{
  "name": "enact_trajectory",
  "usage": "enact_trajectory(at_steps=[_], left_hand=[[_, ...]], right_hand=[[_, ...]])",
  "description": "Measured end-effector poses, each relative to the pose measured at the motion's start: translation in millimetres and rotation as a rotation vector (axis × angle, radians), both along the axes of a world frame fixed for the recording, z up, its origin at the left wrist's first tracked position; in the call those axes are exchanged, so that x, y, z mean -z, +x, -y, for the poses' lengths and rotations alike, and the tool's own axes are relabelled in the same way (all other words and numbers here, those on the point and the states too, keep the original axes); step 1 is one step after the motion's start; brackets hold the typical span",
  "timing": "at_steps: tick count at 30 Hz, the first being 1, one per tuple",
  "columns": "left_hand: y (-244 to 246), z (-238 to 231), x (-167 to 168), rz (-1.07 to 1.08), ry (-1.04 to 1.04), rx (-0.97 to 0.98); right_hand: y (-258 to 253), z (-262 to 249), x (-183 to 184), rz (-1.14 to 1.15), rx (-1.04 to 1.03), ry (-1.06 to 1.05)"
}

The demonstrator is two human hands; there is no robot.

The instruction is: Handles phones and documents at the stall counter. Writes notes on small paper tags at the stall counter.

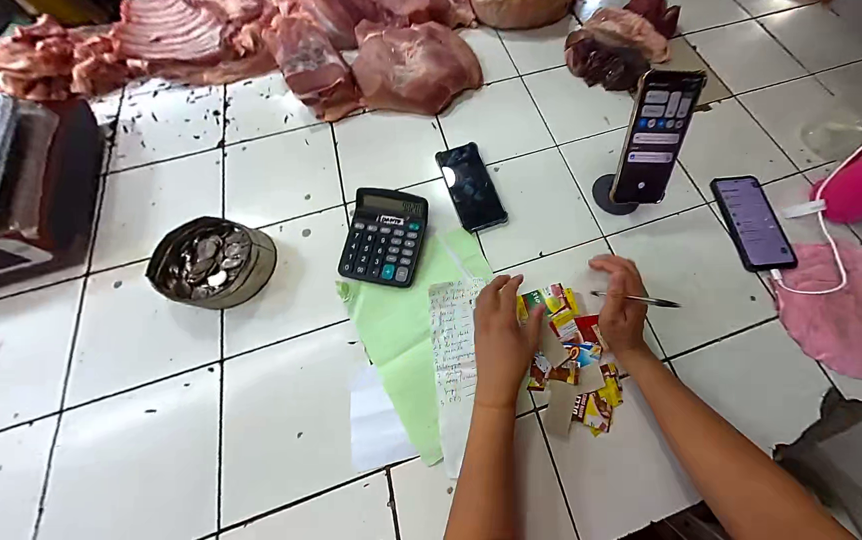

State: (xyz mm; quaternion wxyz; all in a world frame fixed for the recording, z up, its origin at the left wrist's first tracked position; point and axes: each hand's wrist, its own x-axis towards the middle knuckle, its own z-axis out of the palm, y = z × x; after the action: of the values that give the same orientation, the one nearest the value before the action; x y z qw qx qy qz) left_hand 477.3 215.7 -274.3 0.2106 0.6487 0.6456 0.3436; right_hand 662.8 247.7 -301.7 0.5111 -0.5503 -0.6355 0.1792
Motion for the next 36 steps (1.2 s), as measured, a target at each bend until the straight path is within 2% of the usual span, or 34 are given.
enact_trajectory(at_steps=[2, 4, 9, 11, 14, 17, 20, 23, 25, 29, 36], left_hand=[[7.2, -4.0, 9.3, -0.089, -0.049, 0.019], [10.0, -6.1, 8.6, -0.139, -0.085, 0.039], [9.4, -6.4, 6.2, -0.066, -0.073, 0.064], [8.9, -5.2, 10.6, 0.017, 0.023, 0.014], [12.2, -5.3, 18.3, 0.196, 0.286, -0.054], [17.7, -10.0, 20.7, 0.215, 0.401, -0.066], [17.5, -9.4, 23.2, 0.113, 0.319, 0.003], [19.1, -8.4, 22.2, -0.027, 0.361, -0.054], [19.1, -8.1, 21.4, -0.066, 0.317, -0.068], [18.7, -9.3, 22.7, -0.093, 0.175, 0.046], [22.7, -3.6, 25.3, -0.141, 0.14, 0.193]], right_hand=[[-3.0, -16.8, 3.2, -0.14, -0.038, 0.0], [-7.3, -32.5, 0.8, -0.202, -0.011, -0.11], [-7.4, -51.3, -6.4, -0.1, -0.028, -0.266], [-7.3, -56.5, -9.0, -0.099, -0.102, -0.305], [-8.0, -60.0, -7.7, -0.194, -0.192, -0.314], [-10.4, -58.0, -9.7, -0.167, -0.243, -0.358], [-9.8, -58.8, -0.6, -0.05, -0.336, -0.297], [-8.0, -61.9, -3.2, -0.173, -0.342, -0.285], [-9.0, -62.1, -4.8, -0.283, -0.309, -0.265], [-10.2, -60.3, -7.9, -0.398, -0.275, -0.244], [-6.7, -59.1, -9.4, -0.437, -0.291, -0.317]])
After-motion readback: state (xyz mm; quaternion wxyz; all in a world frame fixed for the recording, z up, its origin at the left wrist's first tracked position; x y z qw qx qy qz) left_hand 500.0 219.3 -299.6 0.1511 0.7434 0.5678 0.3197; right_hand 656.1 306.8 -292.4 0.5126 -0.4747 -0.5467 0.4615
